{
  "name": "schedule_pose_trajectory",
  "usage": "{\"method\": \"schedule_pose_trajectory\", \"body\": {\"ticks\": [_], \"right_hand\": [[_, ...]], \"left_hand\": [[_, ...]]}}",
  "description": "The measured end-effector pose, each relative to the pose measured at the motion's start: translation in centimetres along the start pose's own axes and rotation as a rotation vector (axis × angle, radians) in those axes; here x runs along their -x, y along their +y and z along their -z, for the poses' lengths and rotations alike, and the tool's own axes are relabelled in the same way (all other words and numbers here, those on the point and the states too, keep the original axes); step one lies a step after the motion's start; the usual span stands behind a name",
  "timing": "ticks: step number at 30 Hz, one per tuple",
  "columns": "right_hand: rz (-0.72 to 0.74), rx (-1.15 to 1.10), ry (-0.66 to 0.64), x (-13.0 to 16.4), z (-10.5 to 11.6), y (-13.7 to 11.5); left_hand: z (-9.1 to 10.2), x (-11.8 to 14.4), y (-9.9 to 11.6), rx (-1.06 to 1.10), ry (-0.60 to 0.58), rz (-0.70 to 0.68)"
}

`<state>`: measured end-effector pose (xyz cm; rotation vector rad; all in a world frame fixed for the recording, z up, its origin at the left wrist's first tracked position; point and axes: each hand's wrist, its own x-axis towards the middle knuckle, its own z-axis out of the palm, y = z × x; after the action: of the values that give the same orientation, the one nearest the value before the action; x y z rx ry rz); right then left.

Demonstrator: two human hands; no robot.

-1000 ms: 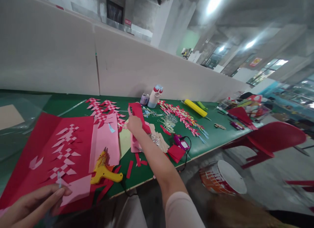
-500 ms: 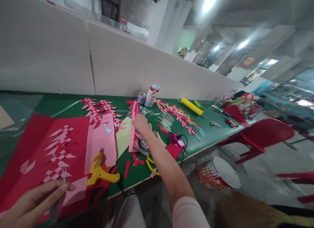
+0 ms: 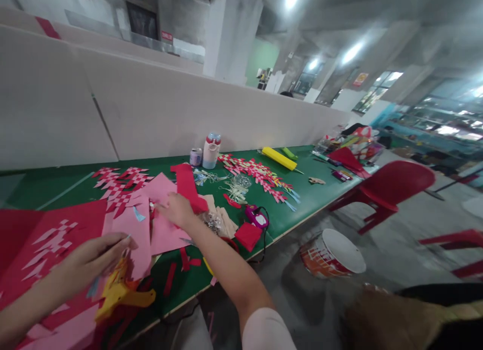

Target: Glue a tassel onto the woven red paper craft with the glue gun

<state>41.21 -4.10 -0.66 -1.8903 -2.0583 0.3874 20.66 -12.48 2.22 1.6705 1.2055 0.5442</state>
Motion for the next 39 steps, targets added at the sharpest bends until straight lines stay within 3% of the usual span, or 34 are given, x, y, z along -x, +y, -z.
{"method": "schedule_pose_trajectory", "body": {"ticks": [4,7,10,14,20,25,29,32,34,36,39], "right_hand": [[-0.032,0.056,-0.003,1.1,1.3,4.3],[-0.173,0.126,0.014,1.0,3.6,10.1],[-0.281,0.198,0.034,0.1,5.6,15.6],[-0.296,0.234,0.03,-2.2,6.1,19.5],[-0.26,0.19,0.008,-4.6,4.8,20.5],[-0.157,0.068,0.09,-4.8,6.3,18.3],[0.038,-0.109,0.098,-3.8,7.4,12.1],[0.214,-0.296,0.014,-1.6,7.2,6.3],[0.319,-0.723,-0.135,0.4,6.7,3.0],[0.29,-0.97,-0.248,2.5,6.1,0.5],[0.204,-1.14,-0.401,5.2,5.2,-2.1]], "left_hand": [[-3.4,-7.6,1.5,-0.077,-0.049,-0.029],[-6.4,-12.7,2.2,-0.148,0.01,-0.013],[-9.0,-16.0,2.4,-0.186,0.057,-0.027],[-10.9,-17.0,2.3,-0.279,0.131,-0.079],[-10.5,-14.0,2.7,-0.383,0.203,-0.159],[-9.8,-10.4,3.3,-0.362,0.239,-0.224],[-10.2,-8.3,3.7,-0.108,0.317,-0.154],[-10.4,-7.0,3.7,0.042,0.46,-0.135],[-10.1,-5.7,3.4,0.129,0.556,-0.164],[-9.5,-3.8,2.9,0.217,0.648,-0.168],[-8.1,-0.3,1.8,0.195,0.706,-0.09]]}}
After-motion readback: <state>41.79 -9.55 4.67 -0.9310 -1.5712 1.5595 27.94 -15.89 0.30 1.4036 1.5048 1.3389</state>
